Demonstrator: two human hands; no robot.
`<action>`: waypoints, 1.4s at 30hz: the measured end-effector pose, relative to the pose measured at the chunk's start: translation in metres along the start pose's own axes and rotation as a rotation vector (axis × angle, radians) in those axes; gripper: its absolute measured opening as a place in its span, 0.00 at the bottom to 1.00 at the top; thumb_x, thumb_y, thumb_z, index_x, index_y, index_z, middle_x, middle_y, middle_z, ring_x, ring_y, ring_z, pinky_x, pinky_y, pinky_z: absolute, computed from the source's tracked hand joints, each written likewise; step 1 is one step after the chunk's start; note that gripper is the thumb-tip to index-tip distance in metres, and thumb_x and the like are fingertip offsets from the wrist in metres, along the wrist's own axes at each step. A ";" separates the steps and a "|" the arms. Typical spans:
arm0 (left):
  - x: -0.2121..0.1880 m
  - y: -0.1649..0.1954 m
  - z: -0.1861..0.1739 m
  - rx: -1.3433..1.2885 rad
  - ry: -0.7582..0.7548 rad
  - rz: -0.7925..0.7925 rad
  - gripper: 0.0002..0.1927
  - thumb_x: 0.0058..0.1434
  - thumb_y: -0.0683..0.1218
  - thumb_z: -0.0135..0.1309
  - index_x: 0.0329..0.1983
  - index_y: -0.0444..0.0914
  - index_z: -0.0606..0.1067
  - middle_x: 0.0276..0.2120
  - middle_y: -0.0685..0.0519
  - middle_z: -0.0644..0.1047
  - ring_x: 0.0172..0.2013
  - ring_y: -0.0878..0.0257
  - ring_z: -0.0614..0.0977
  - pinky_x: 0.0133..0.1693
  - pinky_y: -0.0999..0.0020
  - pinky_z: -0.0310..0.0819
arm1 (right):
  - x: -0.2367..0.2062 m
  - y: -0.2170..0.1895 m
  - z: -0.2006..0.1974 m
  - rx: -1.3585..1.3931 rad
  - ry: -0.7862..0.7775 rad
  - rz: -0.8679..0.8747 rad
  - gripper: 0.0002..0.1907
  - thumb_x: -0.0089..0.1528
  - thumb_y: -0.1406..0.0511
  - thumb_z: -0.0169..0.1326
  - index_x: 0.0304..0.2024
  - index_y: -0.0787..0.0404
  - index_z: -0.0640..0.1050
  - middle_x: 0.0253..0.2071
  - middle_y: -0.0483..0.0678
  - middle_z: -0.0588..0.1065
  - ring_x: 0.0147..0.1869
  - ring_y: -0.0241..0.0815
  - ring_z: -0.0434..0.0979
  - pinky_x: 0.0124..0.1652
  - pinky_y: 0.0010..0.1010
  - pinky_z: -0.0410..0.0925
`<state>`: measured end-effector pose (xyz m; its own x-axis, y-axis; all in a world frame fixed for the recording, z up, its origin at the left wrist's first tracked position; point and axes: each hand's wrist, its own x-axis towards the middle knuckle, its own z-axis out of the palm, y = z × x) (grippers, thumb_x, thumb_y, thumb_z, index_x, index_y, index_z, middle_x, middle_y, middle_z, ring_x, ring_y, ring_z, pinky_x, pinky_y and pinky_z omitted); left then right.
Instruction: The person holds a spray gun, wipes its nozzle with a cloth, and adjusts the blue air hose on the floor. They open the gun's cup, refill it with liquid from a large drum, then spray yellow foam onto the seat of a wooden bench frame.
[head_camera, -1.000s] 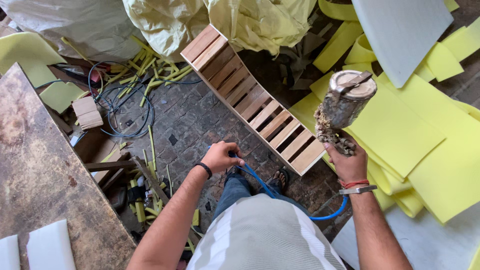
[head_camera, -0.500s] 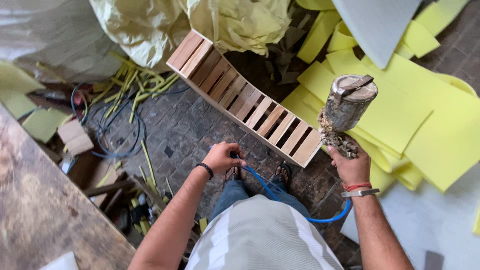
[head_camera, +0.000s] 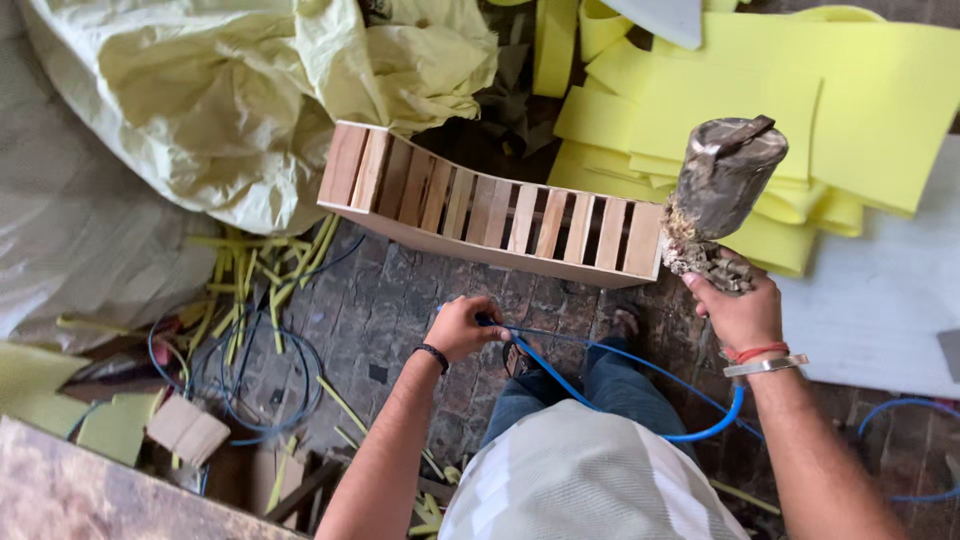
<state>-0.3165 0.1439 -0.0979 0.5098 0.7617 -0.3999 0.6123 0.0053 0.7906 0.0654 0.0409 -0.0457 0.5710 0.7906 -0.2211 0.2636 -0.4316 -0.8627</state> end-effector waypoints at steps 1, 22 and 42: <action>0.001 -0.001 -0.002 0.024 -0.007 0.022 0.20 0.43 0.53 0.74 0.35 0.39 0.82 0.33 0.51 0.85 0.37 0.58 0.87 0.41 0.63 0.80 | -0.007 0.001 0.000 -0.019 0.037 -0.003 0.19 0.60 0.67 0.66 0.53 0.66 0.79 0.34 0.43 0.80 0.25 0.32 0.73 0.28 0.26 0.68; 0.018 0.022 0.006 0.273 -0.102 0.173 0.17 0.45 0.54 0.74 0.34 0.42 0.83 0.34 0.51 0.84 0.41 0.51 0.82 0.46 0.55 0.75 | -0.041 -0.009 -0.020 -0.012 0.071 0.093 0.20 0.59 0.67 0.65 0.54 0.62 0.80 0.33 0.43 0.81 0.24 0.32 0.73 0.27 0.26 0.68; -0.021 0.062 0.121 0.484 -0.001 0.285 0.14 0.49 0.59 0.67 0.29 0.46 0.83 0.33 0.55 0.81 0.45 0.54 0.79 0.47 0.55 0.68 | -0.046 0.071 -0.095 0.079 0.062 0.103 0.27 0.57 0.65 0.66 0.58 0.63 0.77 0.32 0.44 0.81 0.23 0.32 0.72 0.25 0.27 0.67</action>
<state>-0.2159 0.0497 -0.0972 0.6961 0.6887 -0.2028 0.6579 -0.4988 0.5642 0.1319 -0.0677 -0.0539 0.6395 0.7146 -0.2835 0.1403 -0.4711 -0.8709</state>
